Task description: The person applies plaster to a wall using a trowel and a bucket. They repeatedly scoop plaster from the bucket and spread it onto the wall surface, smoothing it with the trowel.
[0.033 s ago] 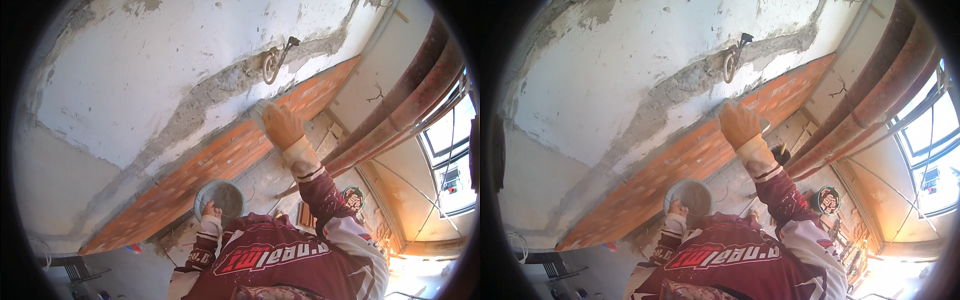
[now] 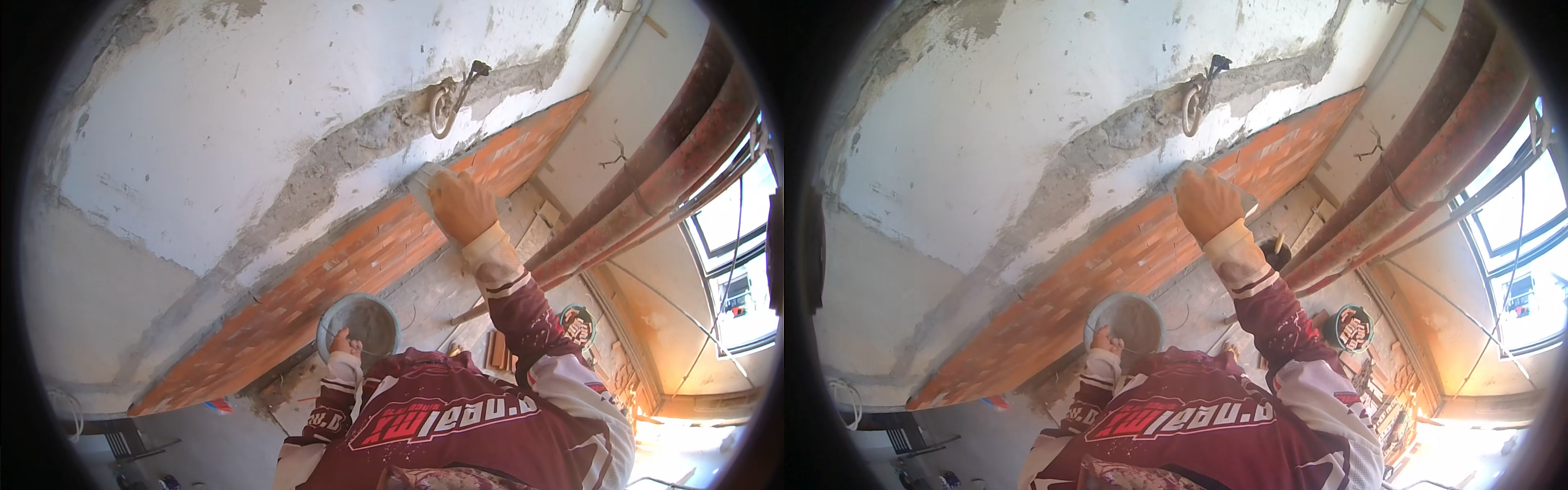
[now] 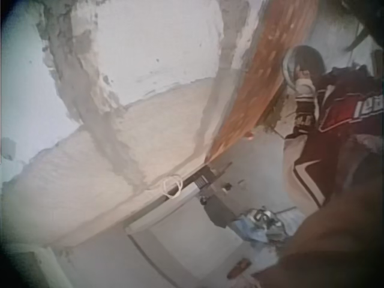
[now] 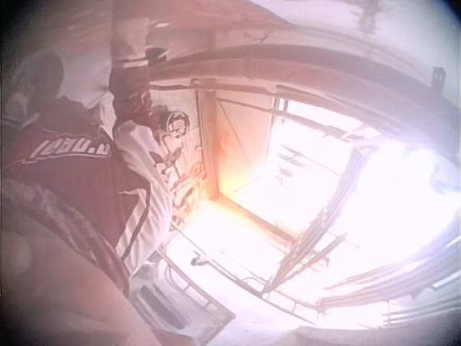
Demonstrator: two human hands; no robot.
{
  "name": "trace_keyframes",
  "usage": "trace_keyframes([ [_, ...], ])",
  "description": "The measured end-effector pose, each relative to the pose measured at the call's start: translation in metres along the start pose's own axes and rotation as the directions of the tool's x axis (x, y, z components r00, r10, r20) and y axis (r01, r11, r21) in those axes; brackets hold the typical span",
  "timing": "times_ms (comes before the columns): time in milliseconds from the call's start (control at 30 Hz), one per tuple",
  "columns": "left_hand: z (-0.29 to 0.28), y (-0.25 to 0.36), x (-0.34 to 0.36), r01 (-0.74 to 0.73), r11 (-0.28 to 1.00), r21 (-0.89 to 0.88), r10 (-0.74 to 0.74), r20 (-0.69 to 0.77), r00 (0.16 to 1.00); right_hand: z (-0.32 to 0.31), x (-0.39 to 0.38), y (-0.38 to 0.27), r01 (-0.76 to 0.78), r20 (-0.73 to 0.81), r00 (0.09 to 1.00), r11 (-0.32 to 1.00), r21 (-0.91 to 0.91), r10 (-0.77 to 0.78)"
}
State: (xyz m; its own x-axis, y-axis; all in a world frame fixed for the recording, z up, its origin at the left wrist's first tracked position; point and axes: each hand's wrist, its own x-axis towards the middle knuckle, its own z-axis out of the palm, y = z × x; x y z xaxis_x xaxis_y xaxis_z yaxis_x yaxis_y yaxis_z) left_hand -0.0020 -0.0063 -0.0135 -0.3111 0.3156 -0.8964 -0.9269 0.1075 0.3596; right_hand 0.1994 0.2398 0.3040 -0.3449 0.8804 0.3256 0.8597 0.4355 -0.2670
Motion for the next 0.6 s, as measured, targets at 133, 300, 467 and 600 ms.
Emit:
trace_keyframes([
  [133,0.006,0.006,-0.008,-0.011,1.000,-0.008,0.010,-0.017,1.000,0.000,0.003,0.002,0.045,-0.036,0.998,0.998,0.042,-0.043],
  [300,0.003,0.003,-0.004,-0.008,1.000,-0.021,0.008,0.015,1.000,-0.014,-0.012,0.015,-0.007,-0.156,0.988,1.000,-0.024,0.003],
  [467,0.006,0.006,-0.008,-0.009,1.000,-0.027,0.009,-0.011,1.000,0.004,-0.034,0.030,-0.034,-0.226,0.974,0.992,-0.120,0.006],
  [600,0.009,0.007,-0.008,-0.015,1.000,-0.018,0.014,-0.012,1.000,0.037,-0.044,0.047,-0.055,-0.243,0.970,0.995,-0.082,0.033],
])
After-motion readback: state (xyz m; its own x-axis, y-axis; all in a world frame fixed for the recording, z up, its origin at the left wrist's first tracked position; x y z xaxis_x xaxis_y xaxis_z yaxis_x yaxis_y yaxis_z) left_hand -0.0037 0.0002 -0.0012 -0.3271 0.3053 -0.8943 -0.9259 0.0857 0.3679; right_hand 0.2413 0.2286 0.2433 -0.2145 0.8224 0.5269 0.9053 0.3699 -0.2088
